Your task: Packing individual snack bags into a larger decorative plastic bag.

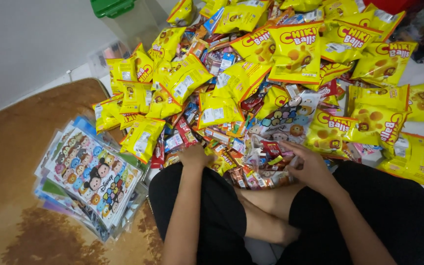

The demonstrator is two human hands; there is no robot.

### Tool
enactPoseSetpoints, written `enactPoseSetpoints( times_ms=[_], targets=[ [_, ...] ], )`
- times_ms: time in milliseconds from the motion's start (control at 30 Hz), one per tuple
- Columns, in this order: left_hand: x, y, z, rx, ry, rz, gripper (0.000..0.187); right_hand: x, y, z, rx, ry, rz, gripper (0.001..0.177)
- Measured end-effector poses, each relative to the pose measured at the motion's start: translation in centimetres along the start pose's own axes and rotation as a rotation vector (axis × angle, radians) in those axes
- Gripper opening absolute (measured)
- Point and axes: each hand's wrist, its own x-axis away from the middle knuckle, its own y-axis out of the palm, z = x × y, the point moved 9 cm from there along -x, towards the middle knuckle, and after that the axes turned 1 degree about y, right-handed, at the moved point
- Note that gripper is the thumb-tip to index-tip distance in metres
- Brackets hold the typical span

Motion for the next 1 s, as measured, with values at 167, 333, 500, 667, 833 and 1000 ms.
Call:
enactPoseSetpoints(
  times_ms=[167, 333, 500, 667, 833, 1000],
  targets=[
    [12.7, -8.9, 10.0, 0.256, 0.718, 0.548, 0.05, -0.2, 0.1, 0.0, 0.027, -0.039, 0.005, 0.081],
    [13.9, -4.5, 14.4, 0.065, 0.991, 0.718, 0.039, 0.6, -0.7, -2.4, -0.021, -0.073, 0.035, 0.062],
    [11.7, -4.0, 13.0, 0.055, 0.946, 0.918, 0.014, 0.4, -0.2, -0.4, -0.071, -0.124, 0.107, 0.052],
    [13.1, -5.8, 10.4, 0.269, 0.927, 0.974, 0.017, 1.0, -2.7, -2.6, -0.093, -0.123, 0.296, 0.042],
    [14.7, -7.4, 8.7, 0.391, 0.909, 0.971, 0.013, 0.6, -2.4, 0.9, -0.22, -0.091, 0.334, 0.045],
    [15.5, -7.8, 8.6, 0.39, 0.956, 1.012, 0.011, 0.9, -2.6, 0.2, -0.339, -0.111, 0.358, 0.043]
  ],
)
